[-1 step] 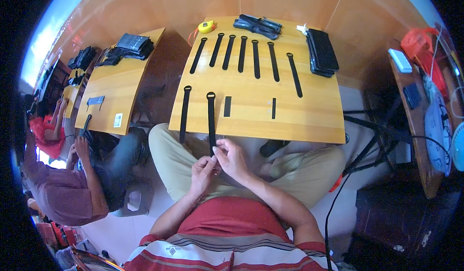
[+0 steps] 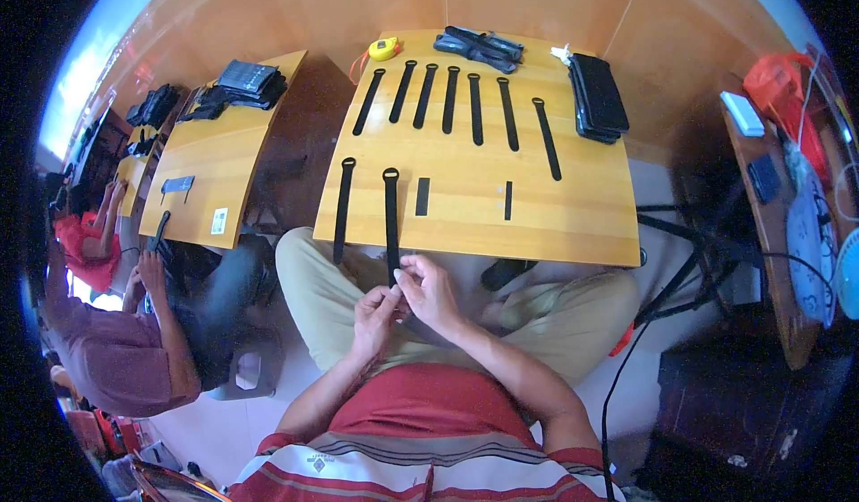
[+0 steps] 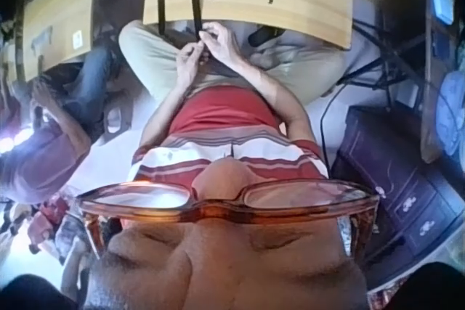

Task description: Assembling, measuring, and organizing black fabric velcro straps at a workstation.

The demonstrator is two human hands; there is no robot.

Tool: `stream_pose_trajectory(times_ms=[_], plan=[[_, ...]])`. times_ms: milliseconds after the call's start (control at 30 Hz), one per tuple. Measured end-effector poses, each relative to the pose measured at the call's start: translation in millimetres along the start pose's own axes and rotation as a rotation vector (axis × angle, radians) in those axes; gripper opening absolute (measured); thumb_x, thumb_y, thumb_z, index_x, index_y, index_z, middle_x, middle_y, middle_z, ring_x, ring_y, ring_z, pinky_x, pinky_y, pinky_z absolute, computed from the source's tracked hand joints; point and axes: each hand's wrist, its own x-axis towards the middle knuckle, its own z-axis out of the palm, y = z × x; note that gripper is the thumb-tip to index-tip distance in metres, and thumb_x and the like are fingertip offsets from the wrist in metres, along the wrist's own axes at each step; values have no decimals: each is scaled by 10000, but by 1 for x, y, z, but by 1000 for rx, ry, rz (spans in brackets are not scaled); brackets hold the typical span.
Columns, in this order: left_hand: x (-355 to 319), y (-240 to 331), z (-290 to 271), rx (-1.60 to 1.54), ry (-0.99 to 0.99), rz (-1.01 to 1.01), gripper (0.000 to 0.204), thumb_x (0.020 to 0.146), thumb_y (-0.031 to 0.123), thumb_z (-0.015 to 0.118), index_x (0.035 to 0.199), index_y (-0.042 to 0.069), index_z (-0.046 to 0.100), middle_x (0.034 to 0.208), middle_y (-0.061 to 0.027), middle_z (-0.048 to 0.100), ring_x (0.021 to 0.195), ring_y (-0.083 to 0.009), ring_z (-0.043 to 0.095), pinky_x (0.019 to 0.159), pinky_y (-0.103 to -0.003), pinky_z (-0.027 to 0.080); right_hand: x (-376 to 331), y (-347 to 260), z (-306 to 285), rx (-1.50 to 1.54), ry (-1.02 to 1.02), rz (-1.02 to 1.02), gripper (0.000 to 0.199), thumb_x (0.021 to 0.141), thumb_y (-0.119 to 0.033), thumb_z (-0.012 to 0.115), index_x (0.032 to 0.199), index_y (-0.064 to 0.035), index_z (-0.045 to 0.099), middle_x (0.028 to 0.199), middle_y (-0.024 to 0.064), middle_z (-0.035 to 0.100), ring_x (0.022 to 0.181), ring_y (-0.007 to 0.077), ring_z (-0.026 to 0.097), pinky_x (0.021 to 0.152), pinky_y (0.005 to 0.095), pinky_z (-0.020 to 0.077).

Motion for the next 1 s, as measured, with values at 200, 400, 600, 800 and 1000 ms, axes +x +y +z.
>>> stream_pose_trajectory(times_ms=[200, 400, 600, 800, 1000], plan=[[16, 7, 0, -105, 9, 5, 238, 1010, 250, 615, 875, 59, 661, 802, 10, 656, 688, -57, 571, 639, -215, 477, 4, 2, -2, -50, 8, -46, 309, 934, -119, 653, 1160, 86, 603, 869, 151, 718, 769, 160, 685, 665, 303, 545], [28, 21, 2, -122, 57, -49, 223, 992, 271, 640, 913, 65, 673, 852, -17, 694, 699, -61, 607, 641, -219, 514, -1, -22, -18, -172, 79, -173, 249, 941, -128, 663, 1106, 58, 641, 829, 98, 704, 684, 94, 625, 590, 262, 499], [37, 28, 2, -127, 89, -66, 198, 975, 266, 666, 941, 72, 651, 860, -19, 684, 715, -77, 619, 655, -235, 528, 45, -84, -64, -292, 258, -390, 140, 923, -130, 680, 983, -3, 681, 769, 65, 665, 568, 96, 552, 517, 269, 430], [30, 19, -7, -81, 108, -105, 252, 941, 148, 699, 1133, 26, 591, 921, -48, 663, 773, -96, 621, 690, -252, 539, 162, -111, -128, -570, 520, -510, 141, 875, -143, 705, 943, -23, 676, 788, 119, 674, 597, 228, 635, 560, 350, 484], [1, 4, -22, 127, 64, -137, 172, 949, 149, 690, 1036, 5, 654, 867, -10, 660, 744, -72, 589, 684, -226, 498, 296, -99, -185, -1012, 460, -493, 223, 859, -201, 711, 1004, -35, 674, 973, 132, 694, 898, 316, 667, 773, 452, 527]])
